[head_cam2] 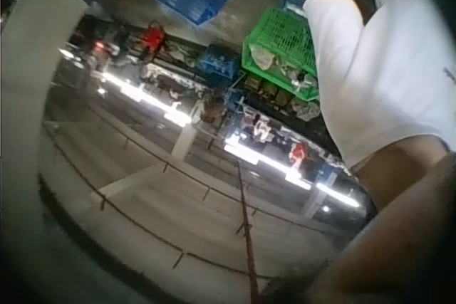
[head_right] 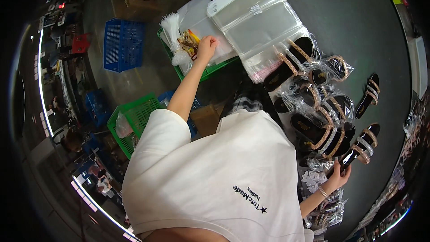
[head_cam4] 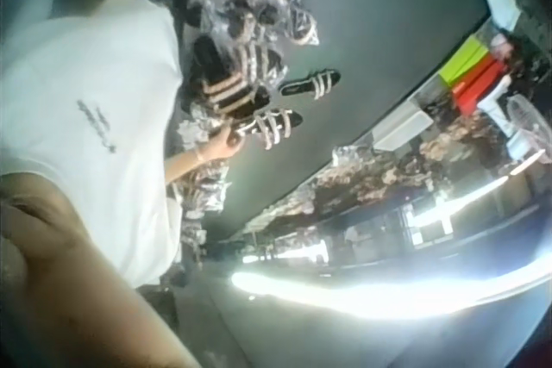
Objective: The person packages black slide sandals with gold straps into clear plastic bags. They pick up pairs of sandals from a table, place them into bags, and arrange the packaged items on the table.
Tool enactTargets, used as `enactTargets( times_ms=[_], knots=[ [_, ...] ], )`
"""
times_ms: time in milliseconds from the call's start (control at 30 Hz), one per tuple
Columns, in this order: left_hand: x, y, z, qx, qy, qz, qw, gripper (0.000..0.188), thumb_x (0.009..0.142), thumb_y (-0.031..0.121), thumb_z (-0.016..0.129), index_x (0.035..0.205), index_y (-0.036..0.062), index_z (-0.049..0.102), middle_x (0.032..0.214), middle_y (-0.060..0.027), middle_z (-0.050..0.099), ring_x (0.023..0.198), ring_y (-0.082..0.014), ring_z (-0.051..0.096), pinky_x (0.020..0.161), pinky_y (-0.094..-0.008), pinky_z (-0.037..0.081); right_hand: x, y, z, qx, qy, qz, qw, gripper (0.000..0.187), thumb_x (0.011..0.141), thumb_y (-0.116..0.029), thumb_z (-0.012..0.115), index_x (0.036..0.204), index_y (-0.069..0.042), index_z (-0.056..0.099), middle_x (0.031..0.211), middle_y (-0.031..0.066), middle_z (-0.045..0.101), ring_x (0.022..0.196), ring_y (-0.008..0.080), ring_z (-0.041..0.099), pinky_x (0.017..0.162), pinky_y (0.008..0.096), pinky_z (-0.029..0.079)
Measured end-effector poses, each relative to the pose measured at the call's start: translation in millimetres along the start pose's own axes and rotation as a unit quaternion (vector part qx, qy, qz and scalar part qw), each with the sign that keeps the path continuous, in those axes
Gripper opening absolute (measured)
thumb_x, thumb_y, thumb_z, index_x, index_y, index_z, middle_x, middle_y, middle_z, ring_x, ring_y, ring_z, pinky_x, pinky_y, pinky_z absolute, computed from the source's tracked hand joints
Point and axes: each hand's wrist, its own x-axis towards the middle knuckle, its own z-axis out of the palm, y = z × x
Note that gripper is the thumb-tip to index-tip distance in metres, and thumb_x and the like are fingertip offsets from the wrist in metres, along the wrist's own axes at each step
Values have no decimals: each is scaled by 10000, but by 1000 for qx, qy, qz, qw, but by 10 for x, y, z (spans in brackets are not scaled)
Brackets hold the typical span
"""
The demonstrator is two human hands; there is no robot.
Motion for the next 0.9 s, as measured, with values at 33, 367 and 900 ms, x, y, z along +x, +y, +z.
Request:
enactTargets(
  times_ms=[33, 367, 900],
  knots=[
    [1, 72, -22, -17, -6, 0, 1000, 242, 708, 203, 745, 773, 26, 592, 780, -109, 576, 727, -262, 573, 684, -366, 477, -61, 89, -28, 4, 23, 27, 999, 503, 713, 12, 704, 1183, 48, 525, 880, 38, 597, 697, 99, 535, 609, 231, 437],
    [-6, 195, -125, -16, 3, 21, 1000, 182, 715, 167, 722, 759, 35, 605, 777, -113, 595, 748, -279, 584, 704, -379, 470, -465, 47, 214, 68, 50, 44, 995, 343, 709, -6, 687, 1031, 17, 569, 801, 14, 569, 679, 95, 510, 588, 227, 402],
    [109, -154, -292, -414, 279, -164, 851, 184, 948, 147, 447, 1033, -14, 472, 1010, -106, 515, 900, -209, 521, 815, -337, 441, -586, -416, 449, 81, 50, -43, 995, 551, 718, 14, 700, 1224, 60, 489, 932, 54, 585, 768, 106, 542, 666, 232, 442]
  ],
)
